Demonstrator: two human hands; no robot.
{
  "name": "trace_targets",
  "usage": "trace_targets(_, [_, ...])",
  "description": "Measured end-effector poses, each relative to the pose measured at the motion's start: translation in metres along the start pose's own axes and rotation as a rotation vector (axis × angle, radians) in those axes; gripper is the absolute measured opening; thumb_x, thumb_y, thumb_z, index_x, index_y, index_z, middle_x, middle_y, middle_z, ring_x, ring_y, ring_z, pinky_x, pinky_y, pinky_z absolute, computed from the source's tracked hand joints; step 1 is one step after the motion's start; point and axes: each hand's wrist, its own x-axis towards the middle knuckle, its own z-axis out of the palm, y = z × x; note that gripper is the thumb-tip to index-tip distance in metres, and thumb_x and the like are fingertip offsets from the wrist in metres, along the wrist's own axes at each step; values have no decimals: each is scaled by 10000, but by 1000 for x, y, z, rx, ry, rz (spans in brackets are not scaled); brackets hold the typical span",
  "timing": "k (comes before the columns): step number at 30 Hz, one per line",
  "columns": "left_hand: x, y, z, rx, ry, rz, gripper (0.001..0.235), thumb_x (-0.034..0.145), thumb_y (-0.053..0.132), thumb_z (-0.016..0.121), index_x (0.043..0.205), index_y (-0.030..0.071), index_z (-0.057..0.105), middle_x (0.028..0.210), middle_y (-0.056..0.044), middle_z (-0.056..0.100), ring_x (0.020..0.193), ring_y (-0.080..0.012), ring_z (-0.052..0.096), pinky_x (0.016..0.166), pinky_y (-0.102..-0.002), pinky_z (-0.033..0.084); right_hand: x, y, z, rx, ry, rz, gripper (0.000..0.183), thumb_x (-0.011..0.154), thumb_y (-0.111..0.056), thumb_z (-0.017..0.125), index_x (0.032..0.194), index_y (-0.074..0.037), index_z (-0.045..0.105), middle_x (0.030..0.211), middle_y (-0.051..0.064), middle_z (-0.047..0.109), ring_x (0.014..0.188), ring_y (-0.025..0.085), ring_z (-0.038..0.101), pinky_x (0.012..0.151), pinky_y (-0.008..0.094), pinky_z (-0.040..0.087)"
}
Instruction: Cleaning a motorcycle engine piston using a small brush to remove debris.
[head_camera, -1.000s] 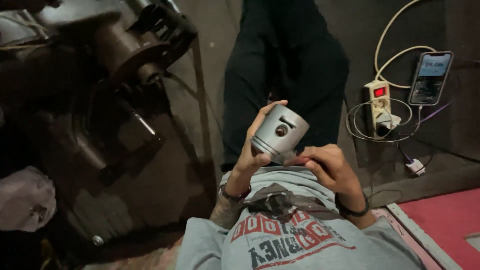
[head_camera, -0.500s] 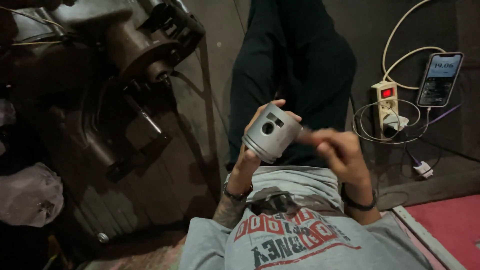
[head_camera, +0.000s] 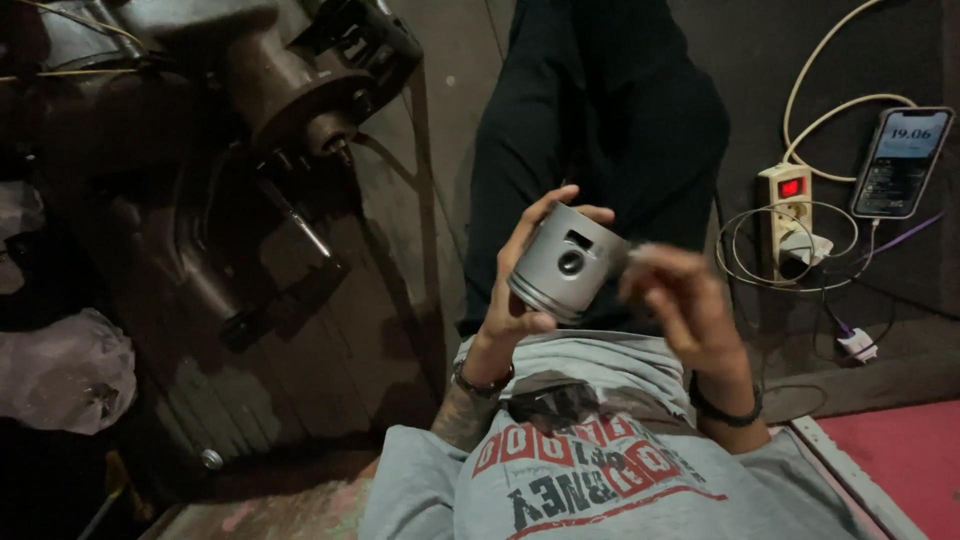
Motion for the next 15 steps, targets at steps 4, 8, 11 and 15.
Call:
trace_targets(4, [1, 7, 8, 183, 71, 50, 1233, 678, 513, 945, 1595, -28, 323, 1487, -245, 543, 1381, -254, 544, 1177, -376, 395, -12, 15, -5, 173, 380, -73, 370, 958, 33, 577, 1281, 82, 402, 864, 220, 684, 673, 262, 661, 670, 376, 551])
trace_targets(8, [1, 7, 11, 271, 123, 74, 1225, 661, 434, 982, 1601, 5, 325, 1531, -228, 514, 1410, -239, 522, 1198, -366, 377, 7, -38, 5, 225, 249, -51, 105, 953, 76, 575, 1057, 71, 584, 785, 193, 756, 647, 268, 725, 609, 346, 560])
trace_targets(11, [2, 10, 16, 346, 144, 82, 1210, 642, 445, 984, 1589, 19, 364, 1496, -184, 556, 1362, -210, 553, 1180, -363, 388, -1, -3, 5, 227, 179, -158, 112, 962, -4, 626, 1055, 59, 622, 776, 153, 745, 668, 222, 729, 616, 302, 559])
trace_targets(15, [1, 11, 14, 474, 163, 116, 1193, 598, 463, 996, 1547, 17, 427, 1429, -164, 591, 1297, -227, 584, 1148, -372, 417, -1, 7, -3, 151, 205, -91, 154, 905, 28, 683, 1046, 79, 653, 834, 193, 744, 725, 296, 748, 660, 358, 587])
